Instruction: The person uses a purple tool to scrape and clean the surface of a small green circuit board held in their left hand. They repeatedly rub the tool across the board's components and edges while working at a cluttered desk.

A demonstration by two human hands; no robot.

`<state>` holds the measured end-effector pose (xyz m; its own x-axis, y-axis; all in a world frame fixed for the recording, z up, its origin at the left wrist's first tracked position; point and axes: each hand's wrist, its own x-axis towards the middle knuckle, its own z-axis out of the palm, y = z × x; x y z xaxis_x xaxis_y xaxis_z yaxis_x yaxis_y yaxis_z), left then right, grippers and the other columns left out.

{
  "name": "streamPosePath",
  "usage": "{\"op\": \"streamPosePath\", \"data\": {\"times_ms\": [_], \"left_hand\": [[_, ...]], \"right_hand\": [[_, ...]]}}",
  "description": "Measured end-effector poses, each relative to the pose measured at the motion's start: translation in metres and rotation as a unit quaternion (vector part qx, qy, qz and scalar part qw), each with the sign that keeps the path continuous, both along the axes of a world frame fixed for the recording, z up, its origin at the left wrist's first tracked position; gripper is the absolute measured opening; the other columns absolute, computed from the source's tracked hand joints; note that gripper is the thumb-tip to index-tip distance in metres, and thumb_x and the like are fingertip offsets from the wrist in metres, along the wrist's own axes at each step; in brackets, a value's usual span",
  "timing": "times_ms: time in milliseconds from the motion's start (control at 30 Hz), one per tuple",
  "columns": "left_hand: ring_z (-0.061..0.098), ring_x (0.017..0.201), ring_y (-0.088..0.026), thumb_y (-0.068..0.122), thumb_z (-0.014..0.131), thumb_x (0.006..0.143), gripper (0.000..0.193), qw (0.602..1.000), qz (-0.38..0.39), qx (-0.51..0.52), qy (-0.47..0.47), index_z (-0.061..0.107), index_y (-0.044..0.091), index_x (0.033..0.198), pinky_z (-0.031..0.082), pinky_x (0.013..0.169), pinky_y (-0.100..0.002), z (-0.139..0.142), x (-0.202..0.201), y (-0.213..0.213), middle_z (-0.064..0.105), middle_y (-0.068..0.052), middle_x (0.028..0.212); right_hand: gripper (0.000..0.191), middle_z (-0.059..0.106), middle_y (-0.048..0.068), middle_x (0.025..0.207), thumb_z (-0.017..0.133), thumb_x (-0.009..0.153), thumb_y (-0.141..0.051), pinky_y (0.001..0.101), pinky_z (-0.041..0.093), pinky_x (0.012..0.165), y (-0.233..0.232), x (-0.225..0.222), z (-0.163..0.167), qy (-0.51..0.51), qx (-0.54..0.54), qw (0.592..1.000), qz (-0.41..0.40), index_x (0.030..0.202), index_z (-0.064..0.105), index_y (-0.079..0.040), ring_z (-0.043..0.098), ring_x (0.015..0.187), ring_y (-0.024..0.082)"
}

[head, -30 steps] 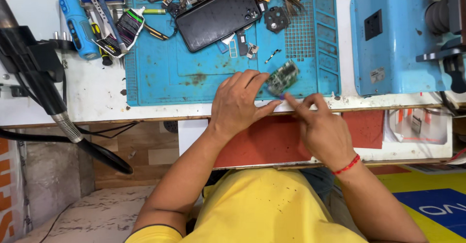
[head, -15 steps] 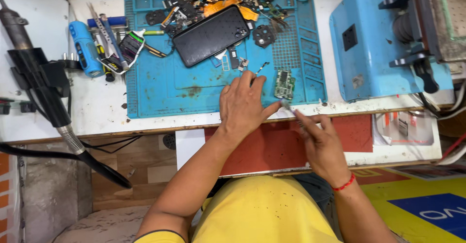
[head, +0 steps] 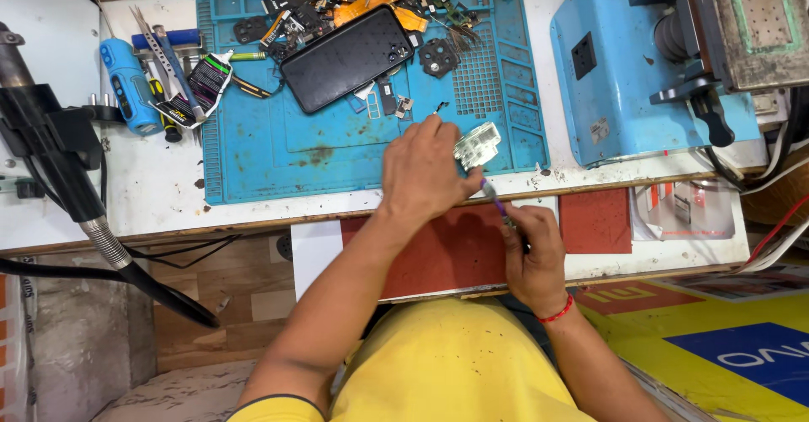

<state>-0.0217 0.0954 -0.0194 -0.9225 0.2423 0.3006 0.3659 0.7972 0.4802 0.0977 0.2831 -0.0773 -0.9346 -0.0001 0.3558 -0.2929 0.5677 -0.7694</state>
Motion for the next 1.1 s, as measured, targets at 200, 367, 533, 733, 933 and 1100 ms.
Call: {"op": "streamPosePath", "data": {"times_ms": [200,367,533,733,933,1100], "left_hand": [[0.064,0.087,-0.027,0.033,0.088,0.07,0.044,0.999,-0.021,0.025,0.04,0.075,0.006,0.102,0.05,0.075,-0.041,-0.009,0.024,-0.034,0.064,-0.007,0.09],[0.064,0.091,-0.024,0.032,0.09,0.069,0.047,0.996,-0.024,0.057,0.068,0.074,0.007,0.105,0.051,0.081,-0.04,-0.021,0.027,-0.035,0.065,-0.004,0.094],[0.065,0.091,-0.025,0.032,0.091,0.066,0.047,0.997,-0.024,0.056,0.051,0.073,0.007,0.102,0.05,0.079,-0.041,-0.02,0.022,-0.036,0.064,-0.004,0.093],[0.062,0.09,-0.027,0.034,0.089,0.065,0.045,0.998,-0.017,0.055,0.034,0.071,0.007,0.097,0.051,0.078,-0.042,-0.012,0.019,-0.035,0.062,-0.006,0.092],[0.059,0.089,-0.028,0.036,0.089,0.066,0.045,0.997,-0.017,0.069,0.042,0.072,0.007,0.097,0.051,0.075,-0.043,-0.011,0.022,-0.034,0.058,-0.007,0.095],[0.06,0.09,-0.028,0.035,0.09,0.067,0.046,0.996,-0.024,0.073,0.049,0.074,0.007,0.1,0.051,0.077,-0.043,-0.016,0.021,-0.034,0.059,-0.006,0.095]], "right_hand": [[0.057,0.055,0.015,0.115,0.055,0.09,0.013,0.0362,0.057,0.076,-0.007,-0.006,0.031,-0.041,0.058,0.996,0.052,0.141,0.061,-0.011,0.069,0.094,0.027],[0.063,0.058,0.013,0.113,0.057,0.085,0.009,0.0452,0.055,0.061,-0.024,-0.028,0.048,-0.114,0.185,0.975,0.048,0.142,0.062,-0.018,0.066,0.068,0.034],[0.064,0.058,0.011,0.109,0.058,0.084,0.004,0.0469,0.055,0.058,-0.021,-0.039,0.055,-0.099,0.24,0.962,0.08,0.143,0.06,-0.02,0.065,0.062,0.034],[0.062,0.058,0.011,0.107,0.061,0.085,0.0,0.0466,0.055,0.057,-0.02,-0.043,0.06,-0.096,0.263,0.956,0.087,0.144,0.059,-0.019,0.067,0.069,0.036],[0.054,0.059,0.014,0.106,0.066,0.091,-0.01,0.0492,0.055,0.058,-0.021,-0.034,0.066,-0.152,0.257,0.953,0.056,0.143,0.059,-0.017,0.066,0.068,0.039],[0.057,0.059,0.015,0.108,0.066,0.09,-0.008,0.05,0.053,0.058,-0.014,-0.041,0.075,-0.118,0.298,0.946,0.058,0.145,0.058,-0.016,0.065,0.07,0.039]]}}
